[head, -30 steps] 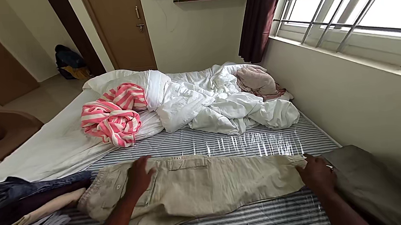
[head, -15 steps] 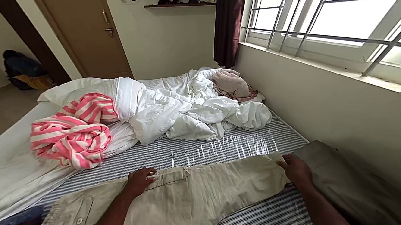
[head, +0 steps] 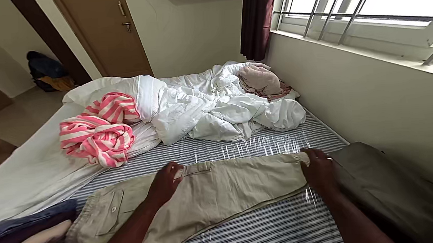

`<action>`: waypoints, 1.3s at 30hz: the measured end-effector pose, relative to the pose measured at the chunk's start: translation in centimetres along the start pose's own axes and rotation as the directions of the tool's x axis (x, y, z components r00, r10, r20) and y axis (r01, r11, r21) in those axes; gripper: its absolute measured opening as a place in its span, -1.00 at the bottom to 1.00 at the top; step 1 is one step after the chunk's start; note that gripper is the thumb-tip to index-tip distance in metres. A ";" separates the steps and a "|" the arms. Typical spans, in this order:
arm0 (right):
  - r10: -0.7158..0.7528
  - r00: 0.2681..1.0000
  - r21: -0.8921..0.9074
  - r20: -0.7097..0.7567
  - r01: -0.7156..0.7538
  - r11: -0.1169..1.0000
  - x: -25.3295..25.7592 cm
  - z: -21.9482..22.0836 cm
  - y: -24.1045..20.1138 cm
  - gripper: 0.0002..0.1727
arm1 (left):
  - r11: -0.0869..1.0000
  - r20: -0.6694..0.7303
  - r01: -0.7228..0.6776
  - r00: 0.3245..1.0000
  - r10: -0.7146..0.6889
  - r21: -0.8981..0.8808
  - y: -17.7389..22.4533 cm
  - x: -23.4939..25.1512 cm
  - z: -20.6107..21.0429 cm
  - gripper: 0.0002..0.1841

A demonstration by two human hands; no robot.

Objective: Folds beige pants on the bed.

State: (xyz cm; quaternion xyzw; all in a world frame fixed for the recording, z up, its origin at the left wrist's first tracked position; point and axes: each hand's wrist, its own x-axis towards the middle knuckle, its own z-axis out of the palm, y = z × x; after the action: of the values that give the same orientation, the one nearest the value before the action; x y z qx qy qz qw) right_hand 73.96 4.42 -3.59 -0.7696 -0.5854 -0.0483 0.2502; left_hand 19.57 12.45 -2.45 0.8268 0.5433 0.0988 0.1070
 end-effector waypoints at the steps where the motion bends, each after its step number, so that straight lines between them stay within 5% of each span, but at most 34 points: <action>1: -0.094 0.991 0.046 0.092 0.090 0.995 0.1 0.4 -0.1 -0.64 | 0.998 0.101 -0.068 0.993 0.067 0.001 1.1 -1.3 -0.6 -0.60; 3: -0.265 0.898 0.172 0.350 0.217 0.961 -0.1 1.0 -0.8 -0.73 | 0.984 0.315 -0.177 0.935 0.164 0.013 3.5 -4.4 -1.1 -0.60; 6: -0.316 0.706 0.202 0.633 0.244 0.949 -1.1 1.1 -2.7 -0.64 | 0.965 0.574 -0.220 0.813 0.101 0.141 6.2 -8.7 -0.4 -0.54; 10: -0.309 0.611 0.136 0.729 0.314 0.940 -3.0 1.9 -4.1 -0.41 | 0.943 0.595 -0.198 0.804 0.000 0.268 6.0 -12.3 2.5 -0.50; 14: -0.251 0.624 -0.015 0.740 0.388 0.921 -4.4 3.2 -4.5 -0.45 | 0.935 0.605 -0.129 0.789 -0.105 0.331 6.8 -11.8 3.4 -0.37; 18: -0.117 0.648 -0.152 0.753 0.344 0.927 -4.5 3.2 -5.1 -0.54 | 0.927 0.607 -0.136 0.787 -0.113 0.350 7.4 -11.3 3.9 -0.45; 23: 0.176 0.759 -0.372 0.626 0.092 0.924 -5.1 1.5 -3.9 -0.51 | 0.931 0.662 -0.175 0.745 -0.089 0.321 7.1 -11.6 3.5 -0.53; 28: 0.372 0.734 -0.461 0.568 -0.091 0.883 -5.3 0.5 -2.6 -0.42 | 0.948 0.694 -0.218 0.720 -0.006 0.234 5.8 -11.6 3.9 -0.60; 31: 0.468 0.715 -0.447 0.519 -0.239 0.862 -5.3 0.4 -3.2 -0.42 | 0.998 0.711 -0.068 0.702 0.038 0.014 3.8 -11.8 3.5 -0.58; 33: 0.503 0.714 -0.392 0.486 -0.337 0.856 -4.9 1.1 -2.1 -0.24 | 0.975 0.723 0.096 0.686 0.082 -0.202 2.0 -11.9 2.5 -0.56; 35: 0.483 0.722 -0.165 0.496 -0.468 0.868 -4.2 2.7 0.5 -0.15 | 0.907 0.667 0.248 0.744 0.047 -0.340 0.0 -12.3 0.2 -0.60; 37: 0.463 0.727 0.175 0.508 -0.613 0.770 -3.9 4.5 2.6 -0.26 | 0.783 0.510 0.464 0.831 -0.223 -0.414 -2.4 -13.4 -2.5 -0.59; 38: 0.459 0.711 0.302 0.533 -0.666 0.681 -4.0 4.7 2.9 -0.29 | 0.652 0.404 0.590 0.805 -0.435 -0.476 -3.7 -14.2 -3.6 -0.58; 39: 0.456 0.696 0.382 0.554 -0.699 0.604 -4.2 4.6 2.8 -0.31 | 0.478 0.287 0.674 0.702 -0.652 -0.563 -4.7 -15.1 -4.4 -0.55</action>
State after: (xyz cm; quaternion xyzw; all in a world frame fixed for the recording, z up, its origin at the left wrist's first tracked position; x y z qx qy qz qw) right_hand 74.20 2.25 -10.08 -0.8005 -0.3211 0.3725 0.3427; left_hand 8.33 0.66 -0.28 0.4670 0.7510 0.2119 0.4159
